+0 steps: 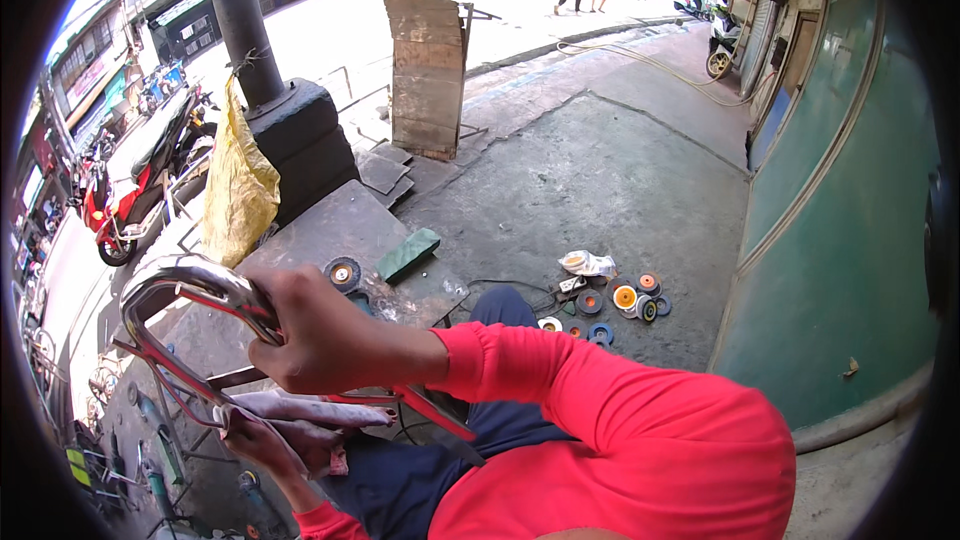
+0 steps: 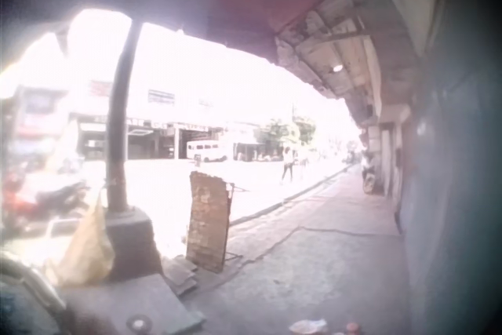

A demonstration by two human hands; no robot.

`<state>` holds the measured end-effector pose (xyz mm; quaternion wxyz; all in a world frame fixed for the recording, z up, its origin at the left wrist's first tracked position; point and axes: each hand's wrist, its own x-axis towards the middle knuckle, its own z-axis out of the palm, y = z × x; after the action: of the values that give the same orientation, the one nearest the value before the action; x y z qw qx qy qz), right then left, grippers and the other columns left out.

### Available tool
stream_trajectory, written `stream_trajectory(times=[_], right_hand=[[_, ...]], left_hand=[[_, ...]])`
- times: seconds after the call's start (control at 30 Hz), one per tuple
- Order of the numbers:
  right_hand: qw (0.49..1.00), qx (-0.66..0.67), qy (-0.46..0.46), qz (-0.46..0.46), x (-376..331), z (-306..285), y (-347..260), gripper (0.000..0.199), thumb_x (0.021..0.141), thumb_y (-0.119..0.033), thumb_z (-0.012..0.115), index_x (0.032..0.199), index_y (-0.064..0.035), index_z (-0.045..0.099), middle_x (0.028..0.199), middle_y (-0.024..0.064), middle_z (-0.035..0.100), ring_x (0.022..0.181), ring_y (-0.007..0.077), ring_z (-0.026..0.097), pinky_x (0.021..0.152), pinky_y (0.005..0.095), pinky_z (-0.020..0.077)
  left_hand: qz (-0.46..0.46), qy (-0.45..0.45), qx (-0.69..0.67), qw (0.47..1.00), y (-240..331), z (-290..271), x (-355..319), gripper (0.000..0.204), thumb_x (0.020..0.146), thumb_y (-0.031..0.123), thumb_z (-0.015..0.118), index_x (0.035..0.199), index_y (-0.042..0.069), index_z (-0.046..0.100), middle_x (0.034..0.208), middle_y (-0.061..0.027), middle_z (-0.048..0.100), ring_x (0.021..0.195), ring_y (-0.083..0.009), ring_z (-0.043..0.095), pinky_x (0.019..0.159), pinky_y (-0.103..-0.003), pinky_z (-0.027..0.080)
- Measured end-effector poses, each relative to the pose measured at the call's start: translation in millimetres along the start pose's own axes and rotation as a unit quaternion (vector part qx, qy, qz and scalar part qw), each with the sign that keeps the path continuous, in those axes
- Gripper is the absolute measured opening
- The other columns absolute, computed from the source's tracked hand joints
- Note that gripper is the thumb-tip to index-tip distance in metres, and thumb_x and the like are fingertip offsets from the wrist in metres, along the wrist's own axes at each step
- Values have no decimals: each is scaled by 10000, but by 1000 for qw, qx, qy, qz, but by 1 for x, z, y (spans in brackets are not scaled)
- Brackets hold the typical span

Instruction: The person wipes a chrome metal frame with a cloth, rotating it to clean different sides. The person holds the frame with both hands and repeatedly rubs the cloth along its edges and surfaces.

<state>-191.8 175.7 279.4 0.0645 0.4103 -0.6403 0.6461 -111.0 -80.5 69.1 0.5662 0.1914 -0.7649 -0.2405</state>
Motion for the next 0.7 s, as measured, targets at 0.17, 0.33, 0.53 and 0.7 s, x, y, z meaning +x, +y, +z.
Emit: stream_trajectory(times=[0.17, 0.33, 0.53, 0.7], right_hand=[[999, -10, -37, -19, -15, 28, 19, 234, 691, -25, 610, 856, 65, 471, 587, 249, 508, 556, 449, 535, 523, 469, 406], [998, -14, -55, -9, -16, 45, 24, 219, 684, -26, 606, 845, 61, 486, 612, 264, 532, 598, 468, 553, 543, 474, 428], [999, -3, -41, -33, 7, 36, 7, 177, 685, -26, 597, 792, 66, 490, 635, 278, 532, 608, 471, 546, 568, 479, 428], [999, -32, -26, -29, 15, 31, -2, 173, 687, -27, 595, 785, 66, 487, 637, 270, 524, 601, 460, 536, 573, 471, 423]], left_hand=[[-142, -89, -173, 971, -59, 4, -26, 235, 920, 103, 424, 730, -16, 494, 707, -117, 533, 642, -264, 470, 636, -431, 428], [-121, -18, 45, 991, -96, -3, -93, 306, 998, 168, 388, 1131, -57, 547, 993, -198, 646, 904, -362, 623, 837, -388, 478], [-116, -153, 52, 980, -79, -25, -126, 281, 959, 157, 506, 983, -111, 588, 838, -259, 645, 768, -355, 632, 699, -434, 480], [-129, -45, -2, 991, -97, -6, -107, 324, 983, 205, 488, 1088, -88, 577, 945, -200, 635, 825, -263, 623, 784, -404, 499]])
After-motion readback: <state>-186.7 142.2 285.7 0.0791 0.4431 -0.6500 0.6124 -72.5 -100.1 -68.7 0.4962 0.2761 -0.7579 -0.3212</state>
